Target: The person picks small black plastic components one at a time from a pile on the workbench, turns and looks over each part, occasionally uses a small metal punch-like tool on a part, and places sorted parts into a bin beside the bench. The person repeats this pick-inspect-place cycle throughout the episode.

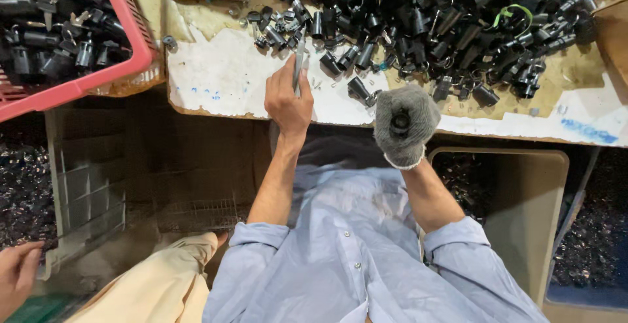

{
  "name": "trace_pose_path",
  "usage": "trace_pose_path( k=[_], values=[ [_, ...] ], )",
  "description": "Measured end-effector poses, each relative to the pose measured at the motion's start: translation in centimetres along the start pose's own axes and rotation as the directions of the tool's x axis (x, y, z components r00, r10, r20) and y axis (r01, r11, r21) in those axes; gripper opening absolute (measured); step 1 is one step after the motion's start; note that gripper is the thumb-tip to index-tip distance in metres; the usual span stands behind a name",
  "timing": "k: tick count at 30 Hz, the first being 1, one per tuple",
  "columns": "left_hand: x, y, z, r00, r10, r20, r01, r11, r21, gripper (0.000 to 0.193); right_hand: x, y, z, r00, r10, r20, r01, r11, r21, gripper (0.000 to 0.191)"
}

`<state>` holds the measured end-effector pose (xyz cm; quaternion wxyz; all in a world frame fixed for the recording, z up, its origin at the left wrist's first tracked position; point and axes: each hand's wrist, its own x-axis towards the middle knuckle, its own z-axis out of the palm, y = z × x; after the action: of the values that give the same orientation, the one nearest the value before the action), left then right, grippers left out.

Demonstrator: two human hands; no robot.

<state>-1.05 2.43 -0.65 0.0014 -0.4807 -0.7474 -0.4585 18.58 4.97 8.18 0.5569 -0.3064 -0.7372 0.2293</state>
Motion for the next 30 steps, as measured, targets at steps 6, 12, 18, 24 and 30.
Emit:
trace_pose_path(
  k=[6, 12, 18, 24, 30],
  values=[
    [0.0, 0.2, 0.1, 0.999, 0.029, -0.023, -0.030, 0.998, -0.046, 0.032, -1.4, 0.9, -0.1, 0.999, -0.041, 0.018, 0.044, 0.983, -0.177, 0.024],
    [1.3, -0.8, -2.8, 0.993, 0.004, -0.118, -0.006, 1.000, -0.018, 0.031, -2.6, 2.1, 2.0, 0.957, -0.004, 0.289, 0.108, 0.933, -0.344, 0.027],
    [6.2, -4.4, -6.1, 0.985, -0.116, -0.124, 0.146, 0.950, 0.277, 0.036, -2.1, 3.6, 3.7, 0.903, 0.021, 0.429, 0.191, 0.875, -0.445, 0.024],
    [6.1, -3.3, -5.9, 0.991, 0.057, -0.119, -0.004, 0.915, 0.403, 0.038, -1.9, 4.3, 4.2, 0.948, 0.073, 0.309, 0.101, 0.854, -0.511, 0.027],
    [7.2, -2.3, -4.1, 0.988, 0.052, 0.144, -0.094, 0.949, 0.301, 0.039, -2.8, 4.4, 3.7, 0.975, 0.132, 0.180, -0.032, 0.882, -0.470, 0.027]
  ],
)
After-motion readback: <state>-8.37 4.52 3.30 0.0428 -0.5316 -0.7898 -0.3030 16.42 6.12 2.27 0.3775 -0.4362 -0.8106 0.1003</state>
